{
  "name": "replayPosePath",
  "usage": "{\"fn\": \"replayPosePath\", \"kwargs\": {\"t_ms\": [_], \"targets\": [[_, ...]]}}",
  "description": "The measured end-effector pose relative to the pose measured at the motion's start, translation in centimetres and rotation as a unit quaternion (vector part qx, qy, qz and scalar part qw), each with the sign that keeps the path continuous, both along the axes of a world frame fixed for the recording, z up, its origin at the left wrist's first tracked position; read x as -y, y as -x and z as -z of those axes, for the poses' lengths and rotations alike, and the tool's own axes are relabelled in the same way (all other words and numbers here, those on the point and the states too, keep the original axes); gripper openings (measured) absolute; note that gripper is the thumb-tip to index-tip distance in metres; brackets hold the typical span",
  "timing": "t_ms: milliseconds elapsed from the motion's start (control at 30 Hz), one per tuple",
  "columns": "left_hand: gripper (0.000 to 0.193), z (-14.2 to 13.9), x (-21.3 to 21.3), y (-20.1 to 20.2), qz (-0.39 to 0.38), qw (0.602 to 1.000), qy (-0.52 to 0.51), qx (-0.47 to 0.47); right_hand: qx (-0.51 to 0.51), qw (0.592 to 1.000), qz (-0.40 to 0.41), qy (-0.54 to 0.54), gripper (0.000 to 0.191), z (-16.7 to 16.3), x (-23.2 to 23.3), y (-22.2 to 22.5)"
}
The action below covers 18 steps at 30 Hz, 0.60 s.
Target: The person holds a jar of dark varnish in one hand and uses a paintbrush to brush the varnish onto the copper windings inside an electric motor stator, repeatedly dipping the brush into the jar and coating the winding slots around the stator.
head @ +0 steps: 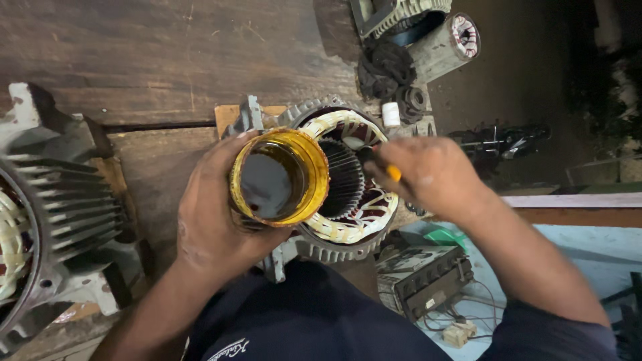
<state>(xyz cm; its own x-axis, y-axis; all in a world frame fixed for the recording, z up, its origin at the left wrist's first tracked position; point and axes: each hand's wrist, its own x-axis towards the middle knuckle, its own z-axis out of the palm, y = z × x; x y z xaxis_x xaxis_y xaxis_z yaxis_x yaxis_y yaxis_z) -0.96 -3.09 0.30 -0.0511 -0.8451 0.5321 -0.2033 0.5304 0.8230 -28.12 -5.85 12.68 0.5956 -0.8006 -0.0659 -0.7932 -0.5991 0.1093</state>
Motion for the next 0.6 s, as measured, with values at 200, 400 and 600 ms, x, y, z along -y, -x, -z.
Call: {"fn": "replayPosePath", "kwargs": {"t_ms": [200, 400, 600], "targets": [[0.097, -0.1, -0.3, -0.2, -0.006, 1.000, -0.004, 0.002, -0.010, 0.990, 0.046, -0.133, 0.018, -1.4, -1.2, 0.2], [0.095, -0.3, -0.5, -0.2, -0.011, 1.000, -0.008, 0.003, 0.082, 0.986, 0.085, -0.117, 0.015, -3.4, -1.2, 2.0], [0.095, -0.4, -0.8, -0.2, -0.010, 1.000, -0.014, -0.001, 0.405, 0.851, 0.279, -0.184, 0.015, -0.6, -0.8, 7.6]]}}
